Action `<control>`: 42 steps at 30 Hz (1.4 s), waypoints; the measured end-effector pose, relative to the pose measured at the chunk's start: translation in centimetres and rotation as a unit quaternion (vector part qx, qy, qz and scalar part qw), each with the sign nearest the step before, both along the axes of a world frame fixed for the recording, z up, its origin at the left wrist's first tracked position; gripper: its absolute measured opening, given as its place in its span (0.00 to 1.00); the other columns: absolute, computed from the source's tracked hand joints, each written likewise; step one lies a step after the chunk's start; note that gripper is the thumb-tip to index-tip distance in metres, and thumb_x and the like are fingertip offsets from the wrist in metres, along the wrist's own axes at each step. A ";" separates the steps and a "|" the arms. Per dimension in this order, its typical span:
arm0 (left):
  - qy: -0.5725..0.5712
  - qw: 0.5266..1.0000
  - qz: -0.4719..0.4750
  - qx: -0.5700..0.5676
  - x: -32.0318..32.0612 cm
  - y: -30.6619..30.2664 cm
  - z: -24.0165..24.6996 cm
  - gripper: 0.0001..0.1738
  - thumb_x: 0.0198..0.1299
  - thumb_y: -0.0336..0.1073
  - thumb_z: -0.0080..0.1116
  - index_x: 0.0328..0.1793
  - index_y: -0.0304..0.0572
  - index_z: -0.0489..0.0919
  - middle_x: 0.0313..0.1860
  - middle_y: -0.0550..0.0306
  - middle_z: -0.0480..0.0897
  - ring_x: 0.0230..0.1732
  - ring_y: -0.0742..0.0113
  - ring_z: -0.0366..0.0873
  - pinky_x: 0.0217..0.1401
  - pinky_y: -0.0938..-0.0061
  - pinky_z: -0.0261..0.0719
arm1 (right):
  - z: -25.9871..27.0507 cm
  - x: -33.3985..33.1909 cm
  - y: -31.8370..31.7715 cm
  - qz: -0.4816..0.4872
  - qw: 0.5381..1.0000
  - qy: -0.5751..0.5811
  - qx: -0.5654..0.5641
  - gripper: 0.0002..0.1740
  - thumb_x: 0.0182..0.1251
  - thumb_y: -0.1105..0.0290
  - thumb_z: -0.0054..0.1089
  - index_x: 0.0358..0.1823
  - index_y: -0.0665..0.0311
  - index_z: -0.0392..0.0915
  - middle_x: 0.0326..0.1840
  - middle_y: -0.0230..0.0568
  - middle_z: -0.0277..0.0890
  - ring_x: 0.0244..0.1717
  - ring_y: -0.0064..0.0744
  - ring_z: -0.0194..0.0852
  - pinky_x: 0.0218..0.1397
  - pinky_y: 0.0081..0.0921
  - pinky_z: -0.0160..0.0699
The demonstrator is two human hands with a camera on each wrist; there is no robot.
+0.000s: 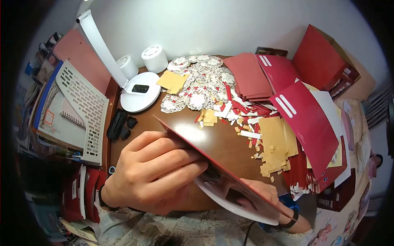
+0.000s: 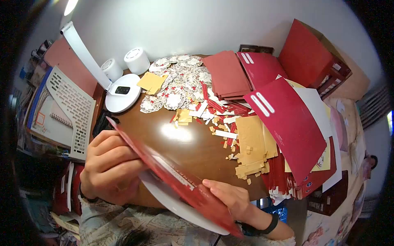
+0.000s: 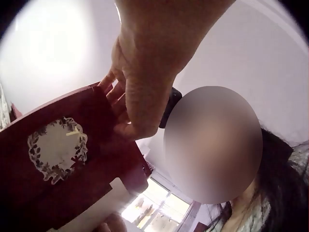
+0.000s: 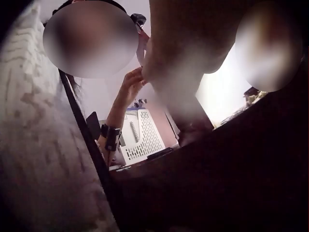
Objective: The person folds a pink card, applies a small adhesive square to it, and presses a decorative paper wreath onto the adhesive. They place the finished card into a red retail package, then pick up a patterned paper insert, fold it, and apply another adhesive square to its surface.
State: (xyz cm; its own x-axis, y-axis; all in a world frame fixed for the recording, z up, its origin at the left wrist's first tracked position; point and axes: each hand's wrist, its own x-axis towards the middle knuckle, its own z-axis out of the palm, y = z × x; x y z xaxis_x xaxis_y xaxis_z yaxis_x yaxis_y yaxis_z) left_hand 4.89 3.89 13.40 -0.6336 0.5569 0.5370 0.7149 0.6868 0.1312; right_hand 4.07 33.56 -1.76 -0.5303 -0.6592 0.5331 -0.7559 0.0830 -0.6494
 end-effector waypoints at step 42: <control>-0.021 0.998 -0.055 0.017 -0.4 0.6 0.6 0.24 0.30 0.39 0.61 0.37 0.32 0.84 0.27 0.51 0.84 0.29 0.56 0.84 0.39 0.65 0.78 | -1.8 -0.7 -1.0 -0.026 0.995 0.062 -0.078 0.27 0.62 0.77 0.70 0.60 0.68 0.67 0.54 0.57 0.82 0.50 0.49 0.88 0.44 0.33 0.92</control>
State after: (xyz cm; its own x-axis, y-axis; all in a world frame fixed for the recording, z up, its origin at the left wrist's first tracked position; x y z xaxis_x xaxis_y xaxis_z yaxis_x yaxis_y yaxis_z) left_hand 4.50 4.52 13.97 -0.5915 0.6062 0.5316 0.7795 0.5986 0.1847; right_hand 3.33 32.56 -3.61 -0.4860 -0.5361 0.6902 -0.8281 0.0301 -0.5597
